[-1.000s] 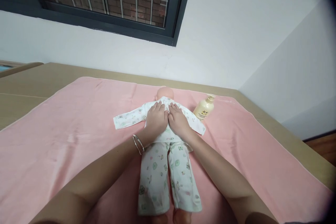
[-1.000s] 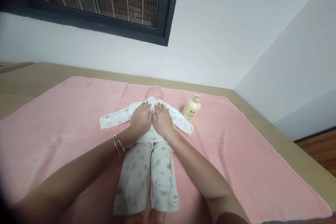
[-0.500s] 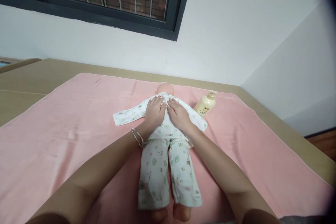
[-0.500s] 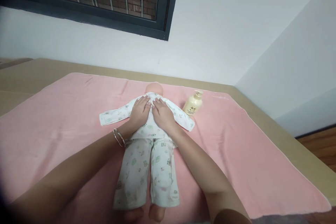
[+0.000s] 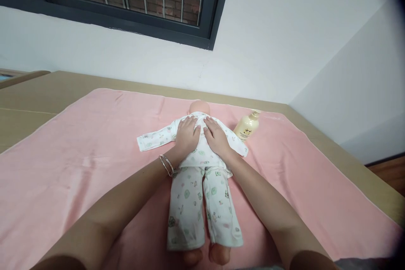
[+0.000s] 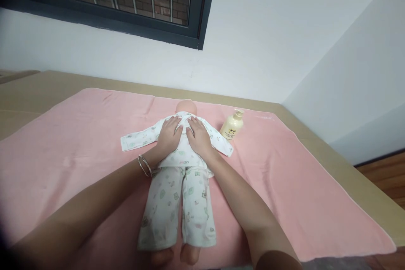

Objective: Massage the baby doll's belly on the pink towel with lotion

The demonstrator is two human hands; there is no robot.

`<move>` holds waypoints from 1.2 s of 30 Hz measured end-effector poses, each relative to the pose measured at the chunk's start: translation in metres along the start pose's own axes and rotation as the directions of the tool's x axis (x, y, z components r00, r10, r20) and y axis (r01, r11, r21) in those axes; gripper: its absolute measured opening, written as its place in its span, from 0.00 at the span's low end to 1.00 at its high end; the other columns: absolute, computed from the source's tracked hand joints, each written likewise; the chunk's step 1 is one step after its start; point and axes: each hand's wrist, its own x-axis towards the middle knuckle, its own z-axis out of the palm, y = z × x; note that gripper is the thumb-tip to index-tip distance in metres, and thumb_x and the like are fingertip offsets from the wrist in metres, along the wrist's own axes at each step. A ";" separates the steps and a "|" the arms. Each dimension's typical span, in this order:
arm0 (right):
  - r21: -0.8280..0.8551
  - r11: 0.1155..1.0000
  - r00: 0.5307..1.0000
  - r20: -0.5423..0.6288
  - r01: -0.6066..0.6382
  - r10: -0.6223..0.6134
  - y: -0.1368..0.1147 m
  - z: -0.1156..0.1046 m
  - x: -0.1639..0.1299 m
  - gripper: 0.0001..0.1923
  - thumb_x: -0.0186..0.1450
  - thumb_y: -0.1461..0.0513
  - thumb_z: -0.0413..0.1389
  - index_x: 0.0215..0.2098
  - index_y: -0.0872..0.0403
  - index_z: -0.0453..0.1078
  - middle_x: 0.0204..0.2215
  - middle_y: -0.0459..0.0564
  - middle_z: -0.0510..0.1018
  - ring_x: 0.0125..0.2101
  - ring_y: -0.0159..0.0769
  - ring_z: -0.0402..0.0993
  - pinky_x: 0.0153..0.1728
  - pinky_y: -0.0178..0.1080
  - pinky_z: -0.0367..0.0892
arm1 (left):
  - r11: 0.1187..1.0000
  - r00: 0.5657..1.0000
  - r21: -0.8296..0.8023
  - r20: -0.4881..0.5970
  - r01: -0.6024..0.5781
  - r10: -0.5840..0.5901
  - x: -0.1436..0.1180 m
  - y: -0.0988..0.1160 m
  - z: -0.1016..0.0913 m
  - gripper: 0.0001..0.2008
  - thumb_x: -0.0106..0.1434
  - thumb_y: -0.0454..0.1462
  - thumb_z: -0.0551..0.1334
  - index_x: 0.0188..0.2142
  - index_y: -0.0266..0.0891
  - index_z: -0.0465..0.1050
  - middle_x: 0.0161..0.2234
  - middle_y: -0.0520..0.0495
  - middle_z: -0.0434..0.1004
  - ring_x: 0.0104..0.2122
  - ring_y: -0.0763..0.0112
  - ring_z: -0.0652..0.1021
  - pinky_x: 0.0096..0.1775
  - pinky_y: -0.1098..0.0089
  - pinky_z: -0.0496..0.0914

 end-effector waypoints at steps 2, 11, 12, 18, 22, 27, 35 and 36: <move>0.016 1.000 1.000 -0.007 0.006 -0.006 0.002 0.001 0.000 0.25 0.71 0.56 0.43 0.61 0.57 0.62 0.62 0.53 0.62 0.64 0.40 0.52 0.65 0.47 0.48 | 1.000 1.000 -0.006 0.001 0.003 -0.003 0.000 -0.001 0.001 0.21 0.68 0.38 0.49 0.56 0.32 0.67 0.59 0.40 0.68 0.62 0.58 0.64 0.64 0.53 0.53; 0.031 0.999 1.000 -0.023 0.011 -0.010 0.002 0.001 0.001 0.24 0.70 0.57 0.44 0.61 0.58 0.63 0.61 0.55 0.63 0.64 0.42 0.53 0.65 0.48 0.49 | 1.000 1.000 -0.022 -0.026 -0.013 0.012 0.000 -0.003 0.004 0.20 0.67 0.38 0.49 0.55 0.33 0.68 0.58 0.39 0.69 0.61 0.57 0.65 0.63 0.51 0.54; 0.027 1.000 1.000 -0.023 0.011 -0.010 0.001 0.001 0.001 0.24 0.70 0.57 0.44 0.60 0.58 0.63 0.61 0.55 0.63 0.64 0.41 0.53 0.65 0.48 0.49 | 1.000 1.000 -0.023 -0.026 -0.010 0.010 0.000 -0.003 0.003 0.20 0.67 0.38 0.49 0.55 0.33 0.68 0.58 0.39 0.69 0.61 0.57 0.64 0.63 0.51 0.54; 0.022 1.000 1.000 -0.023 0.014 -0.013 0.002 0.001 0.000 0.24 0.70 0.57 0.44 0.60 0.59 0.63 0.61 0.54 0.63 0.64 0.41 0.54 0.65 0.48 0.49 | 1.000 1.000 -0.025 -0.021 -0.001 0.001 0.001 -0.002 0.003 0.21 0.67 0.38 0.50 0.55 0.32 0.67 0.59 0.39 0.68 0.61 0.56 0.64 0.63 0.51 0.54; 0.024 1.000 1.000 -0.021 0.012 -0.012 0.002 0.001 0.000 0.24 0.70 0.57 0.44 0.61 0.58 0.63 0.61 0.54 0.63 0.64 0.40 0.53 0.65 0.48 0.49 | 1.000 1.000 -0.025 -0.019 -0.001 0.000 0.001 -0.002 0.003 0.21 0.67 0.38 0.50 0.55 0.32 0.67 0.59 0.38 0.68 0.61 0.56 0.64 0.63 0.51 0.54; 0.019 1.000 1.000 -0.024 0.015 -0.014 0.002 0.001 0.000 0.24 0.70 0.57 0.44 0.60 0.58 0.63 0.61 0.54 0.63 0.63 0.40 0.54 0.65 0.48 0.49 | 1.000 1.000 -0.027 -0.029 -0.005 0.005 0.001 -0.003 0.005 0.21 0.66 0.38 0.51 0.55 0.32 0.68 0.59 0.38 0.68 0.61 0.56 0.65 0.63 0.51 0.54; 0.022 1.000 0.999 -0.032 0.022 -0.021 0.002 0.001 0.001 0.24 0.70 0.57 0.44 0.60 0.59 0.63 0.61 0.55 0.64 0.63 0.41 0.54 0.65 0.48 0.50 | 0.999 1.000 -0.033 -0.028 -0.004 0.003 0.001 -0.003 0.003 0.20 0.66 0.38 0.51 0.55 0.33 0.68 0.58 0.38 0.68 0.60 0.56 0.65 0.63 0.51 0.55; 0.021 1.000 0.999 -0.031 0.023 -0.023 0.003 0.002 0.001 0.24 0.70 0.57 0.44 0.60 0.60 0.64 0.61 0.55 0.64 0.63 0.41 0.54 0.65 0.48 0.49 | 0.999 1.000 -0.033 -0.028 -0.006 0.005 0.001 -0.003 0.003 0.20 0.66 0.38 0.51 0.55 0.33 0.68 0.58 0.39 0.69 0.60 0.57 0.65 0.63 0.51 0.55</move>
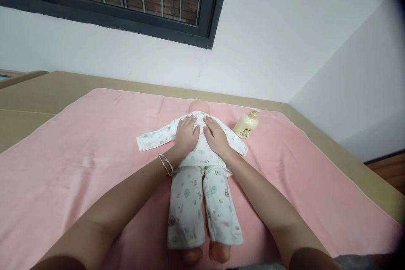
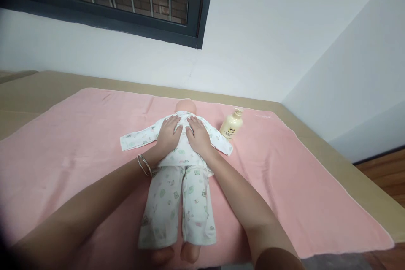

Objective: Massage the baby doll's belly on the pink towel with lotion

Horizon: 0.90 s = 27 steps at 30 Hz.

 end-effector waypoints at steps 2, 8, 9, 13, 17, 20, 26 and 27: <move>-0.002 1.000 1.000 0.000 -0.002 0.002 0.000 0.001 0.000 0.24 0.70 0.57 0.44 0.60 0.60 0.64 0.61 0.55 0.64 0.63 0.41 0.54 0.65 0.48 0.49 | 1.000 1.000 0.002 0.001 0.000 0.000 0.000 0.000 0.000 0.20 0.66 0.38 0.51 0.55 0.34 0.68 0.58 0.39 0.69 0.60 0.57 0.65 0.63 0.51 0.55; -0.014 1.000 1.000 -0.010 -0.001 0.000 -0.002 -0.003 0.000 0.24 0.69 0.57 0.44 0.60 0.59 0.64 0.61 0.56 0.63 0.63 0.42 0.54 0.64 0.49 0.50 | 1.000 1.000 -0.002 -0.003 -0.014 0.014 -0.001 0.000 -0.001 0.21 0.68 0.39 0.48 0.55 0.32 0.68 0.58 0.38 0.69 0.60 0.57 0.65 0.63 0.52 0.54; -0.024 1.000 1.000 -0.029 0.006 -0.007 -0.003 -0.006 0.000 0.24 0.69 0.57 0.45 0.60 0.59 0.64 0.62 0.57 0.62 0.63 0.42 0.54 0.64 0.49 0.51 | 1.000 1.000 -0.003 -0.011 -0.020 0.020 -0.002 0.000 -0.001 0.21 0.69 0.39 0.47 0.55 0.32 0.68 0.58 0.38 0.69 0.60 0.57 0.65 0.63 0.52 0.54; -0.060 0.995 0.983 -0.162 0.080 -0.088 -0.013 -0.015 -0.002 0.24 0.67 0.59 0.47 0.61 0.55 0.62 0.64 0.54 0.57 0.64 0.41 0.52 0.64 0.51 0.49 | 0.998 0.997 -0.003 -0.059 -0.055 0.055 -0.007 0.001 -0.002 0.23 0.71 0.42 0.43 0.56 0.33 0.66 0.58 0.38 0.68 0.61 0.56 0.63 0.62 0.51 0.55; -0.087 0.992 0.996 -0.003 0.089 -0.089 -0.022 -0.012 -0.004 0.24 0.67 0.60 0.47 0.61 0.53 0.62 0.64 0.53 0.57 0.65 0.42 0.48 0.65 0.55 0.43 | 0.997 0.993 -0.032 -0.100 -0.072 0.069 -0.008 0.000 -0.002 0.23 0.71 0.42 0.42 0.56 0.34 0.65 0.57 0.38 0.69 0.60 0.57 0.65 0.62 0.51 0.57; -0.082 0.995 0.995 0.086 0.064 -0.057 -0.025 -0.011 -0.003 0.23 0.67 0.59 0.47 0.60 0.53 0.64 0.63 0.54 0.60 0.65 0.43 0.51 0.64 0.56 0.43 | 0.996 0.991 -0.044 -0.112 -0.075 0.070 -0.008 -0.001 -0.002 0.23 0.71 0.42 0.42 0.55 0.35 0.66 0.56 0.38 0.70 0.59 0.58 0.66 0.61 0.51 0.57; -0.068 0.997 0.999 -0.026 0.036 -0.038 -0.028 -0.014 -0.003 0.24 0.67 0.59 0.47 0.61 0.55 0.62 0.64 0.55 0.57 0.65 0.42 0.49 0.65 0.53 0.43 | 0.996 0.991 -0.050 -0.114 -0.079 0.073 -0.007 -0.001 -0.003 0.22 0.71 0.42 0.43 0.53 0.34 0.67 0.54 0.38 0.72 0.58 0.58 0.67 0.61 0.52 0.58; -0.081 0.996 0.999 0.025 0.030 -0.028 -0.029 -0.013 -0.003 0.24 0.67 0.59 0.47 0.61 0.55 0.62 0.64 0.55 0.57 0.65 0.43 0.48 0.65 0.55 0.42 | 0.996 0.992 -0.051 -0.111 -0.073 0.067 -0.007 -0.001 -0.003 0.22 0.71 0.42 0.43 0.53 0.34 0.67 0.54 0.38 0.72 0.58 0.58 0.67 0.61 0.52 0.58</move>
